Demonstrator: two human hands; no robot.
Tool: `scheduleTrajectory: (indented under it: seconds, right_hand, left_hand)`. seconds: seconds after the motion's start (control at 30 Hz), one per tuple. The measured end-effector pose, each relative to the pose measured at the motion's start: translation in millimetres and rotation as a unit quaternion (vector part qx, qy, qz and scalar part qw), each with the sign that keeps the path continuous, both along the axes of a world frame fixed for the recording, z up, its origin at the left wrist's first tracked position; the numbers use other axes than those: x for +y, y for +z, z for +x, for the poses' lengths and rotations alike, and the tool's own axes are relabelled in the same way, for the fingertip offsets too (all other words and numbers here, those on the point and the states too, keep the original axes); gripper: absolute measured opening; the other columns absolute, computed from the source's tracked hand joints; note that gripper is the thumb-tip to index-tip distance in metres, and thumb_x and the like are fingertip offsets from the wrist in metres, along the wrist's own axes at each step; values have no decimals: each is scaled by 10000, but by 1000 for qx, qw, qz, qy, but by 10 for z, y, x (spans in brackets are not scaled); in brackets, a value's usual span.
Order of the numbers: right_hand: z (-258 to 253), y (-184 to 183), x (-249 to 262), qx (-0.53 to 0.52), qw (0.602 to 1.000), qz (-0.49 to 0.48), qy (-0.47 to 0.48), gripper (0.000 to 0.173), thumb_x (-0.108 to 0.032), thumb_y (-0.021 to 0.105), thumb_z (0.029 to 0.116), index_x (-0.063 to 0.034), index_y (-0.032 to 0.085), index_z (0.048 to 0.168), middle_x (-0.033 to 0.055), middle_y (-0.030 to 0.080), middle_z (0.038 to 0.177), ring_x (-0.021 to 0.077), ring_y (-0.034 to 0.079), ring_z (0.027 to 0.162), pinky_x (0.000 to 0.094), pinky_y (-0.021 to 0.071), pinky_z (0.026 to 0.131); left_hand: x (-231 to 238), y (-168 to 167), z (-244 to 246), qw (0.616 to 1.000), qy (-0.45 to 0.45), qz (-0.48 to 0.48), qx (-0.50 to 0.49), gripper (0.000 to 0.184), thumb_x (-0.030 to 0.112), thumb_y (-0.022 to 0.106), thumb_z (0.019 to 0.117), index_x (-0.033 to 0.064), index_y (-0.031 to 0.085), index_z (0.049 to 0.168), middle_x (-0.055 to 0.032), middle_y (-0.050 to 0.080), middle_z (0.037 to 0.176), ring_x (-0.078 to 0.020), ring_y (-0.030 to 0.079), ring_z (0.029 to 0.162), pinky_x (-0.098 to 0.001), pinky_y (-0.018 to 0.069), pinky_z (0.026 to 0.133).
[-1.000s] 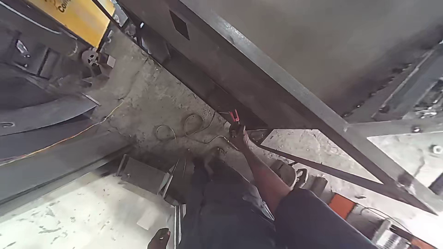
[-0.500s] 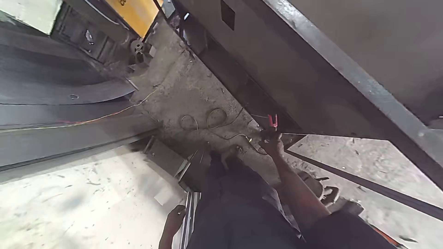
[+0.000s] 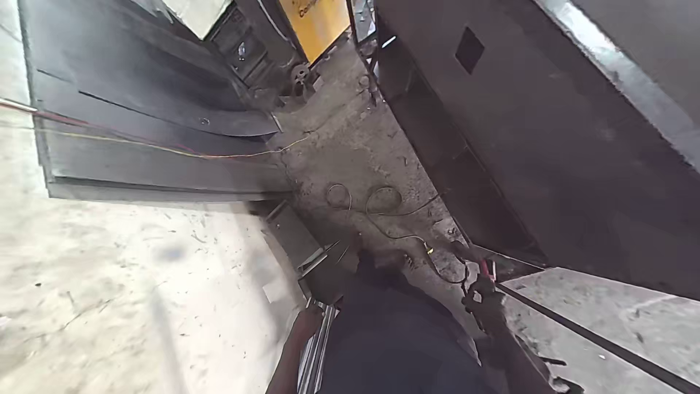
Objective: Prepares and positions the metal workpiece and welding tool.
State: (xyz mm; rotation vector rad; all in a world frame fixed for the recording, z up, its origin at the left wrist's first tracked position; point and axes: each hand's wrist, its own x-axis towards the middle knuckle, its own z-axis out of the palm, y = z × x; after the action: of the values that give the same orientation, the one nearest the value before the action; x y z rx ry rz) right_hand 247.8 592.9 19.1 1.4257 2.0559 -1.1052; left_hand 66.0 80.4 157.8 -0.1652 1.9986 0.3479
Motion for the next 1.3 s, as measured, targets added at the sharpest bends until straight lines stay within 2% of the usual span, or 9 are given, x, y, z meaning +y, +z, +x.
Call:
scheduleTrajectory:
  seconds: [0.23,0.47,0.6,0.67,0.77,0.83,0.97,1.17,1.3]
  right_hand:
    - [-104,279,21,-44,998,-36,-2,1058,-230,875,795,86,208,1554,417,444,1417,525,587,1164,661,504,937]
    - [-57,247,114,-16,999,-38,25,1028,-158,885,769,30,254,1558,375,511,1365,451,671,983,617,558,826]
    - [-80,275,172,-51,997,-29,52,1045,-184,891,787,45,241,1572,409,404,1469,526,583,1187,657,505,953]
    - [-69,223,206,-50,996,-24,74,965,-205,898,787,25,339,1540,412,428,1447,543,559,1213,681,482,967]
    - [-110,353,120,-4,999,-1,51,681,-168,869,797,40,547,1360,344,620,1186,465,661,955,650,534,808]
    - [-181,453,54,12,1000,1,-13,806,-162,898,754,96,469,1386,344,623,1125,452,657,887,647,539,769]
    - [-330,1056,-174,141,982,-108,-64,1117,-173,905,629,-47,284,1548,244,645,1133,326,689,874,540,591,742]
    - [-595,2175,-434,316,925,-209,24,1250,-555,936,456,-86,399,1484,-8,687,1089,52,695,863,282,621,745]
    - [-591,2974,-389,532,794,-291,48,986,-586,925,636,-218,492,1442,-71,705,1055,57,681,857,262,610,761]
  left_hand:
    - [-183,-112,163,1000,-5,-11,-20,414,390,531,1056,94,653,1318,-160,692,1260,-304,656,1199,-556,493,1060]
    - [-243,-193,262,999,38,18,-3,402,378,569,1042,80,665,1294,-165,691,1251,-298,650,1201,-537,489,1070]
    - [-177,-203,287,999,41,17,-4,398,375,542,1054,86,670,1296,-162,697,1251,-298,658,1194,-547,490,1066]
    - [-123,-161,284,999,47,12,-11,402,372,533,1059,80,668,1301,-169,689,1265,-307,646,1213,-552,480,1075]
    - [-108,-123,298,999,35,2,-16,409,378,517,1065,81,666,1303,-174,681,1276,-320,635,1226,-563,473,1076]
    - [-153,-156,318,999,38,8,-6,407,376,528,1058,77,671,1293,-172,687,1261,-314,646,1207,-556,485,1066]
    - [-146,-101,274,998,57,15,-26,395,330,548,1060,33,651,1298,-211,672,1257,-344,633,1206,-556,474,1066]
    - [-231,-390,136,999,33,23,-17,447,367,569,1040,27,643,1320,-220,668,1274,-348,643,1203,-561,486,1067]
    - [-96,-428,-155,999,-5,25,-23,500,409,564,1045,25,619,1361,-232,672,1275,-368,654,1193,-571,502,1055]
